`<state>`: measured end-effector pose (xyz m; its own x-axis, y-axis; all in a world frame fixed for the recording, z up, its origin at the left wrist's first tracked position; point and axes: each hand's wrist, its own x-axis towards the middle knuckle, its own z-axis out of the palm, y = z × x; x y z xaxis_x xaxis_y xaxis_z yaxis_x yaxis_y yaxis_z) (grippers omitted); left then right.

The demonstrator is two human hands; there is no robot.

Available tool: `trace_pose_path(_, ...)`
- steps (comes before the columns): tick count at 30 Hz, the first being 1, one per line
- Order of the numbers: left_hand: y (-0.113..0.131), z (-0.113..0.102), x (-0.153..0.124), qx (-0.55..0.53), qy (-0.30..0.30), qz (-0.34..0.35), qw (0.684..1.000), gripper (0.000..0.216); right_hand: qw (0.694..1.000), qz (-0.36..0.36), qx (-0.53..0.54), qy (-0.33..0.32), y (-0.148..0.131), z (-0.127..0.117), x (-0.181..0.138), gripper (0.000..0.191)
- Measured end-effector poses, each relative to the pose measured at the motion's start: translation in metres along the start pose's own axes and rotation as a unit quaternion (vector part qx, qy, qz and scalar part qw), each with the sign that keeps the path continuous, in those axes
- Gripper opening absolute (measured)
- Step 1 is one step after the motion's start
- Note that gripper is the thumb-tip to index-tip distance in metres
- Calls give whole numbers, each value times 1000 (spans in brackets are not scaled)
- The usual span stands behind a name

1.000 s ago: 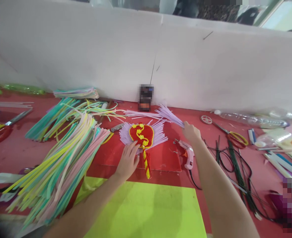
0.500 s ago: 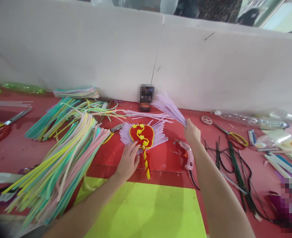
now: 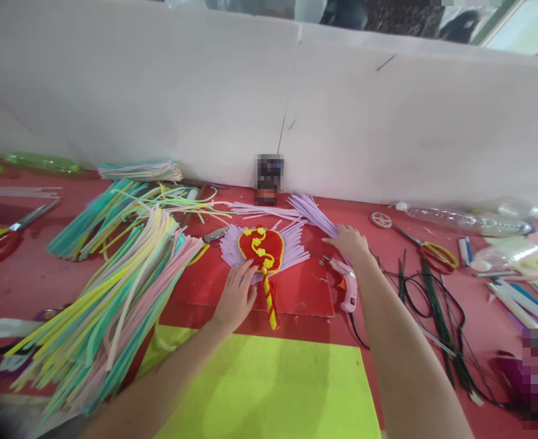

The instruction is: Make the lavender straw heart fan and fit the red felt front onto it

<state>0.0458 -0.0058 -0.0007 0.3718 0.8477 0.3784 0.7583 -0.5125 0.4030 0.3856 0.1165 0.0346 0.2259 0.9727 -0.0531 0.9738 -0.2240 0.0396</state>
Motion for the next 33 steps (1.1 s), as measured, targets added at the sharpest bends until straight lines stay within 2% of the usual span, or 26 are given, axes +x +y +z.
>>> trace_pose_path(2, 0, 1, 0, -5, 6, -7, 1000, 43, 999, -12, 18, 35, -9, -8, -9, 59)
trace_pose_path(4, -1, 2, 1, -8, 10, -16, 1000, 40, 997, -9, 33, 72, -26, -17, -25, 51)
trace_pose_path(6, -1, 2, 1, -7, 12, -25, 1000, 37, 988, 6, 104, 114, -49, -24, -49, 39)
trace_pose_path(8, -1, 2, 1, -13, 17, -32, 999, 36, 981, 2, 188, 39, -75, -27, -79, 42)
trace_pose_path(10, -1, 1, 0, -37, 27, -43, 998, 37, 955, -52, 272, -101, -99, -25, -109, 42)
trace_pose_path(12, -2, 0, -1, -77, 38, -61, 994, 41, 933, -96, 305, -165, -118, -17, -133, 39)
trace_pose_path(14, -2, 0, -2, -118, 45, -82, 989, 42, 909, -119, 350, -190, -133, -9, -150, 37)
trace_pose_path(19, -3, -2, -2, -155, 46, -108, 981, 39, 894, -93, 405, -170, -146, -1, -163, 25)
trace_pose_path(21, -4, -6, 0, -128, 39, -93, 987, 36, 872, -84, 450, -171, -142, -3, -166, 23)
trace_pose_path(24, -7, -17, 2, -42, -3, -39, 998, 29, 836, -63, 521, -158, -130, -5, -172, 31)
trace_pose_path(26, -10, -25, 3, 7, -31, -20, 999, 22, 827, -46, 547, -118, -122, -1, -175, 37)
trace_pose_path(30, -13, -33, 4, 47, -49, -30, 997, 19, 807, -26, 590, -6, -118, 11, -177, 43)
trace_pose_path(33, -11, -35, 3, 61, -55, -32, 996, 19, 794, -25, 607, 27, -120, 16, -177, 44)
